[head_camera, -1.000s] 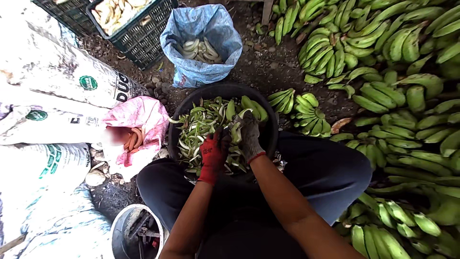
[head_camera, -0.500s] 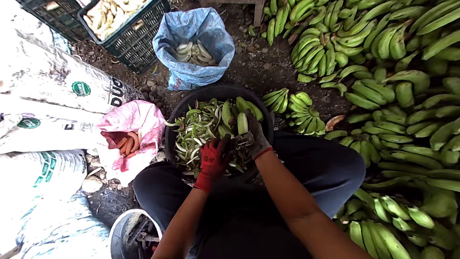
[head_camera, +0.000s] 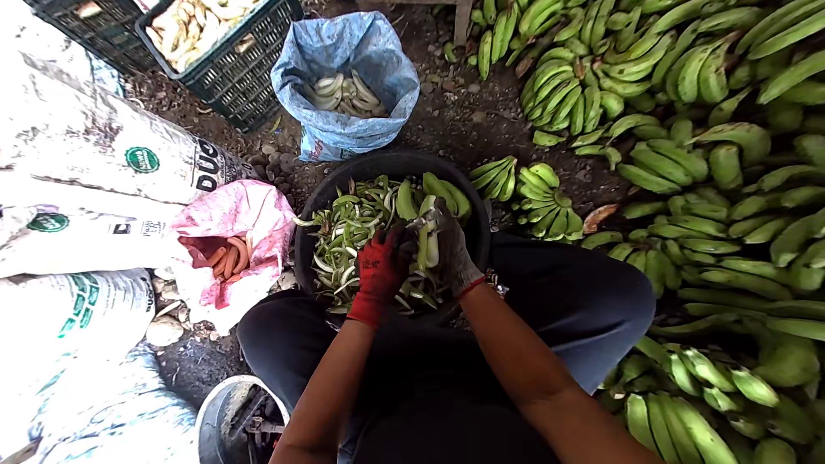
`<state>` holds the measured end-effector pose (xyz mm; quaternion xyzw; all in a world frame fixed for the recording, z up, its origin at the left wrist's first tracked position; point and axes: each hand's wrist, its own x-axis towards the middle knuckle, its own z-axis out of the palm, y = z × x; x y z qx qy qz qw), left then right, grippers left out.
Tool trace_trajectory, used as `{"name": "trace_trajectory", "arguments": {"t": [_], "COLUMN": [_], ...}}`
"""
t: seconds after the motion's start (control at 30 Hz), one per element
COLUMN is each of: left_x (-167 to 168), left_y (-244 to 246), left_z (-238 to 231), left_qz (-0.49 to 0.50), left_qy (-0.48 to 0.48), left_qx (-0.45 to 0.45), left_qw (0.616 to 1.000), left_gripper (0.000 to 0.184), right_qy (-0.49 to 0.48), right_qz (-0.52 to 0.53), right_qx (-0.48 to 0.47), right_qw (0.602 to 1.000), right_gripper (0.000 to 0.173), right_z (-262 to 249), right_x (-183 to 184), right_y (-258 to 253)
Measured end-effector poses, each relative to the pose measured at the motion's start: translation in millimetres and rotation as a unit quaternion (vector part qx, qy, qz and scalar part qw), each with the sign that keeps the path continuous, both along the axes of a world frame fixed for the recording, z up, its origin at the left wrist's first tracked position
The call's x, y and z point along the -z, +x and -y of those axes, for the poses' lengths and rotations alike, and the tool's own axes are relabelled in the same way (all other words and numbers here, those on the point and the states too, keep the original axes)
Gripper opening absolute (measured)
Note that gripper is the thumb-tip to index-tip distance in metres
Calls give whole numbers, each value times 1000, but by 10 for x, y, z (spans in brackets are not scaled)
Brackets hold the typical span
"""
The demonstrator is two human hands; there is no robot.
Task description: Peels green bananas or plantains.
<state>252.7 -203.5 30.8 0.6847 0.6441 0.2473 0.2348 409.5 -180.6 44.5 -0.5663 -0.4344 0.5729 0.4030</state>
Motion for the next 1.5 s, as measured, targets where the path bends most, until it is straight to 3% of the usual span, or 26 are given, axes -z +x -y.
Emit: {"name": "trace_trajectory", "arguments": {"t": [0.1,0.23,0.33,0.43,0.53,0.63,0.73,0.87,0.93,1.03,1.17,1.3,1.4,1.5], "left_x": [-108,76,-218,-113,17,66,68,-30,-72,-119,-67,34,9,-3], "left_y": [-163,-405,-320,-204,-169,-196,-185,-96,-124,-244,-220,-190,-212,-226], "left_z": [-194,-393,-248,-70,116,187,169,47,-59,-123,-98,107,227,204], "left_qz": [56,97,86,37,-33,-60,-70,-31,19,107,115,23,-37,-61], "left_qy": [-76,-116,-114,-58,26,104,118,33,-43,-111,-72,-4,44,43], "left_qx": [4,4,-2,79,170,175,147,61,4,-38,7,149,200,176], "left_qw": [996,989,990,995,985,977,980,997,999,987,991,989,978,982], "left_gripper": [51,46,46,55,59,53,51,46,48,46,46,51,56,50], "right_qy": [25,-17,-77,-149,-176,-180,-177,-85,-54,-83,-142,-176,-196,-201], "right_qz": [33,54,-51,-194,-300,-349,-306,-209,-162,-156,-256,-315,-304,-245], "right_qx": [-102,-202,-98,7,15,-5,20,1,-31,-84,-8,16,-9,-7], "right_qw": [994,978,991,970,938,920,935,974,985,981,956,933,932,948], "right_gripper": [47,51,50,55,52,50,44,35,37,46,39,43,49,47], "right_z": [26,-62,-123,-176,-232,-244,-177,8,51,40,-70,-189,-253,-184], "right_x": [-59,-1,98,71,72,75,64,96,51,102,220,222,140,89], "right_y": [72,119,171,181,220,201,129,-9,-46,-38,105,259,274,181]}}
